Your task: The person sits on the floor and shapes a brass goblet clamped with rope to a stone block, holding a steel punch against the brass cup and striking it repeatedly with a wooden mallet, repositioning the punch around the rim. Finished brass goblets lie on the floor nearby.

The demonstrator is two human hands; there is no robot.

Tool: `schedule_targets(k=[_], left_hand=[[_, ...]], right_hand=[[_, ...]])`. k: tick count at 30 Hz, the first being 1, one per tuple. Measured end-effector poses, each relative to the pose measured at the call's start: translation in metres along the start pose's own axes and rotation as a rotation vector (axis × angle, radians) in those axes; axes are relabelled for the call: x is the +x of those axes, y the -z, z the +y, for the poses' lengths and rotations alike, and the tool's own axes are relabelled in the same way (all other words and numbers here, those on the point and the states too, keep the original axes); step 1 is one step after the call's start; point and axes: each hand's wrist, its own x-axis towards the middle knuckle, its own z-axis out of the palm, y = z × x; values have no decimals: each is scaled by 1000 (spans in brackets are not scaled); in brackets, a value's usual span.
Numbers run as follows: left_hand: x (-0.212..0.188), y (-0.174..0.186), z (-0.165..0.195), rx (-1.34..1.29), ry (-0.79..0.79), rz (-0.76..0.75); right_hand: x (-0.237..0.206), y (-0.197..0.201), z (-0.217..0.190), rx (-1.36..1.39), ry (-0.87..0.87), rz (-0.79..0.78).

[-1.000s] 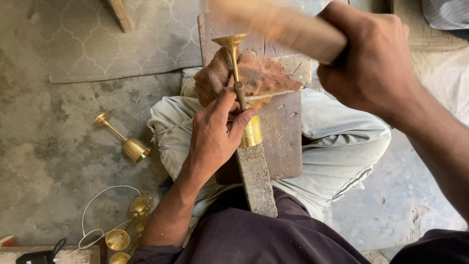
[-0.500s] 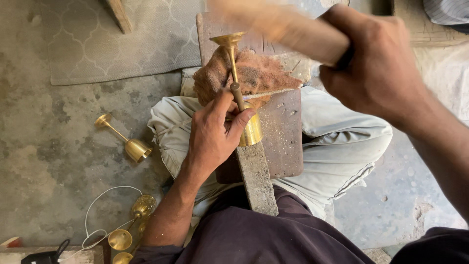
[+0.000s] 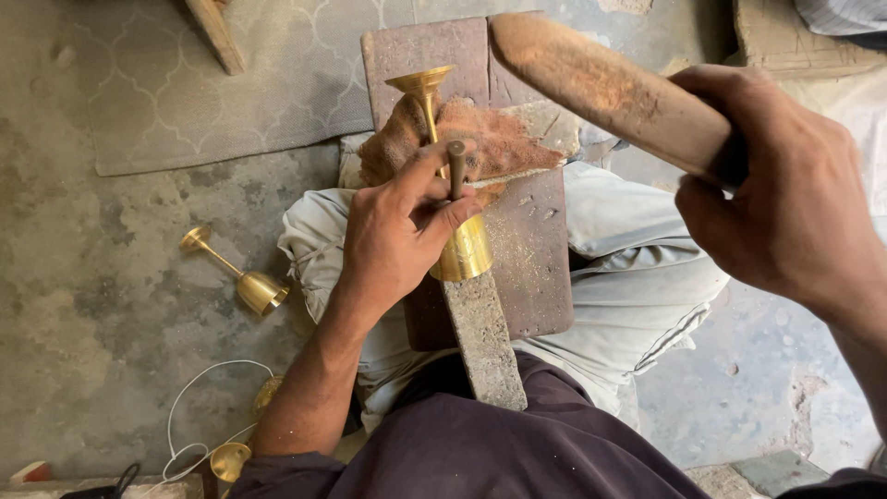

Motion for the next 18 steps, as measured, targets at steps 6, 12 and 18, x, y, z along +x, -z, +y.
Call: schedule_targets(k=[6,12,18], left_hand=[[6,-9,-8,-68,-84,-88],[4,-14,-20,8,-146,-93],[5,-12,-22,59,-198,-89]], right_hand=[[-12,6,6,-106,-37,9],[-8,3,3,251,-22,91],[-2,10,0,-395,170,14]])
